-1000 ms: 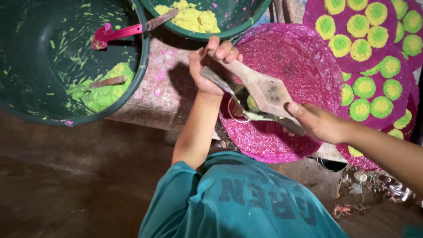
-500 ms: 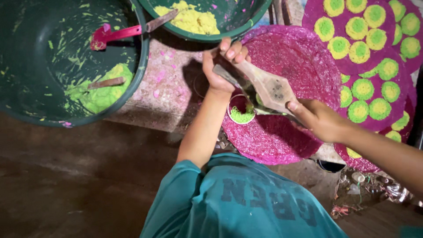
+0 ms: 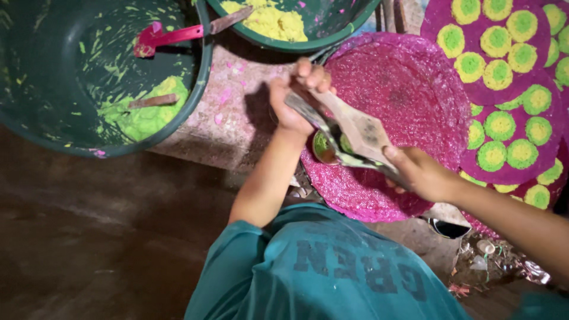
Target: The person scoops green and yellow dough from bowls, loads it into a handheld press, and presses out ring-shaped items onto a pink tray. The person repeatedly refills the press and arranges the formed rings on the tray.
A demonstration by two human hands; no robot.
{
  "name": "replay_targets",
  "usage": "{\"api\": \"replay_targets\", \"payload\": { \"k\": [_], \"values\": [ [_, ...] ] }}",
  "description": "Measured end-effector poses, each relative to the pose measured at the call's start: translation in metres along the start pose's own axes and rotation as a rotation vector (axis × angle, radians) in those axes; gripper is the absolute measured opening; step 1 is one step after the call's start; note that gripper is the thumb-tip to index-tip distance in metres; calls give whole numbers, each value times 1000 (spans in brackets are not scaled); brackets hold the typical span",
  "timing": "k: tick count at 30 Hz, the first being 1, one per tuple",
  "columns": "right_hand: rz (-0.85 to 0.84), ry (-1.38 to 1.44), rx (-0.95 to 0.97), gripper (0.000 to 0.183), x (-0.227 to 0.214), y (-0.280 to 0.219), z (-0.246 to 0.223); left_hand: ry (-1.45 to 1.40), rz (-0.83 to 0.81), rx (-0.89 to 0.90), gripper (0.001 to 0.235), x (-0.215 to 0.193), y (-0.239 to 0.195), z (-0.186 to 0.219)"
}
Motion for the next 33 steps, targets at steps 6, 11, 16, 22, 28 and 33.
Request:
{"api": "replay_targets", "payload": {
  "k": [6,11,16,22,28,33],
  "values": [
    [68,35,-135,85,-43,-34,61,984,121,-327,67,-11,-41,-1],
    [39,648,-349,93,-24,-55,85,1988,-361,-427,126,36,-83,7],
    [185,815,-473,103,-3,-67,76,2193,-504,-422,124,48,-86,0],
    [227,904,-512,109,-2,-71,73,2125,-495,-332,123,39,-53,-6],
    [190,1069,-589,100,2,-61,84,2144,-232,-172,85,-36,2,13],
    [239,1045,-567,102,3,-57,85,1462,301,-101,61,-66,-50,37]
  ]
}}
Point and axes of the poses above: each hand's wrist, its own y-axis towards the middle knuckle, its own x-axis out of the palm, z = x × y, the point moved 5 cm from there along y, towards the middle knuckle, and after that the axes turned 8 degrees about x, right-handed, at the moved point
